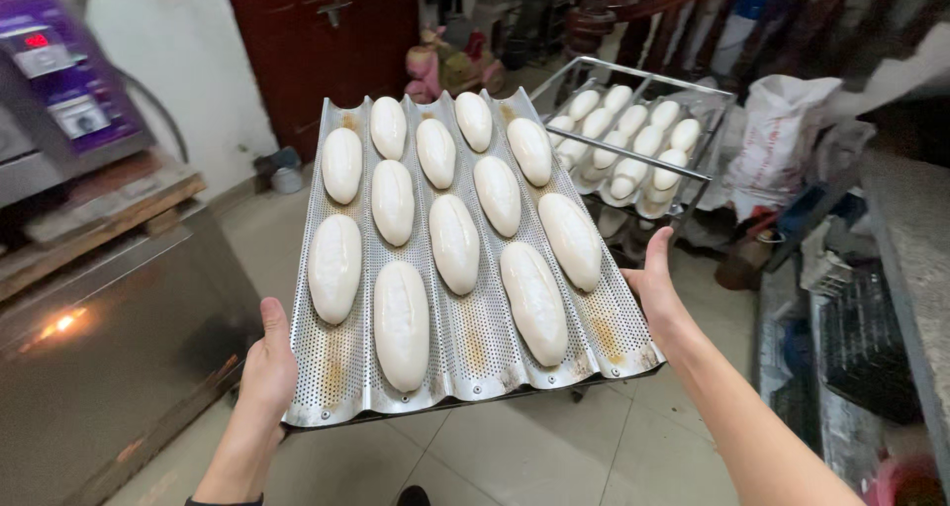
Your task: The person repeatedly removes trays of unbaked dough from a rolling rack, places them over a sink, sprays the dough with a yellow handheld sprayer, and returns the trays to the rack. The process is repeated for multiple trays.
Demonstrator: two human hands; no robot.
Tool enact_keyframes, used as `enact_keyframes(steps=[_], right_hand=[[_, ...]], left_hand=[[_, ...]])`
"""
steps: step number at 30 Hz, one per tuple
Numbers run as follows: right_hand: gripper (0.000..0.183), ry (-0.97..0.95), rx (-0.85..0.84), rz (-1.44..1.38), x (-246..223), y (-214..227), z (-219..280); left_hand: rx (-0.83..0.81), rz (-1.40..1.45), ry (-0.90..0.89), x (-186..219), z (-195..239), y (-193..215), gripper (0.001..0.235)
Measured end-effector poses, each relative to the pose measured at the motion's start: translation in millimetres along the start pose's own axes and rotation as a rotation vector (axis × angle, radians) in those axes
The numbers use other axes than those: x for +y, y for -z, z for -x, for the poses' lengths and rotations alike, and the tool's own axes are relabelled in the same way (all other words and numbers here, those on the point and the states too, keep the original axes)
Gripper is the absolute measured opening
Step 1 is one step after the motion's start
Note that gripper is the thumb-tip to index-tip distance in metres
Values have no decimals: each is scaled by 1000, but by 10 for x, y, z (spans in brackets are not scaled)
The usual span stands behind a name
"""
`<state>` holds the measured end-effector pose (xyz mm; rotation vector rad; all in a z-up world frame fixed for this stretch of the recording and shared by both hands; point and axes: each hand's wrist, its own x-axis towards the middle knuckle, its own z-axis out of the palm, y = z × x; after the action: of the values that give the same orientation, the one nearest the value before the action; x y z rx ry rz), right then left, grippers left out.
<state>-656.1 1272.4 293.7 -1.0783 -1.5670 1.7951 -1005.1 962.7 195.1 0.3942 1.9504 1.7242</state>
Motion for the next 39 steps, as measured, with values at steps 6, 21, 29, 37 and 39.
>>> enact_keyframes(steps=[6, 21, 29, 37, 39], right_hand=[[138, 3, 230, -133, -256, 470, -593], [139, 29, 625, -287, -816, 1480, -1707], [140, 32, 569, -374, -1089, 2178, -2505], [137, 21, 571, -382, -1184, 2334, -2894], [132, 19, 626, -294, -1220, 2274, -2927]], left_hand=[[-223, -140, -53, 669, -1351, -1031, 107], [-637, -235, -162, 1961, -3327, -3529, 101], [-687, -218, -124, 2328, -3832, -4621, 97], [-722, -199, -70, 2331, -4154, -4968, 93], [-706, -251, -123, 2344, -4206, -4990, 95]])
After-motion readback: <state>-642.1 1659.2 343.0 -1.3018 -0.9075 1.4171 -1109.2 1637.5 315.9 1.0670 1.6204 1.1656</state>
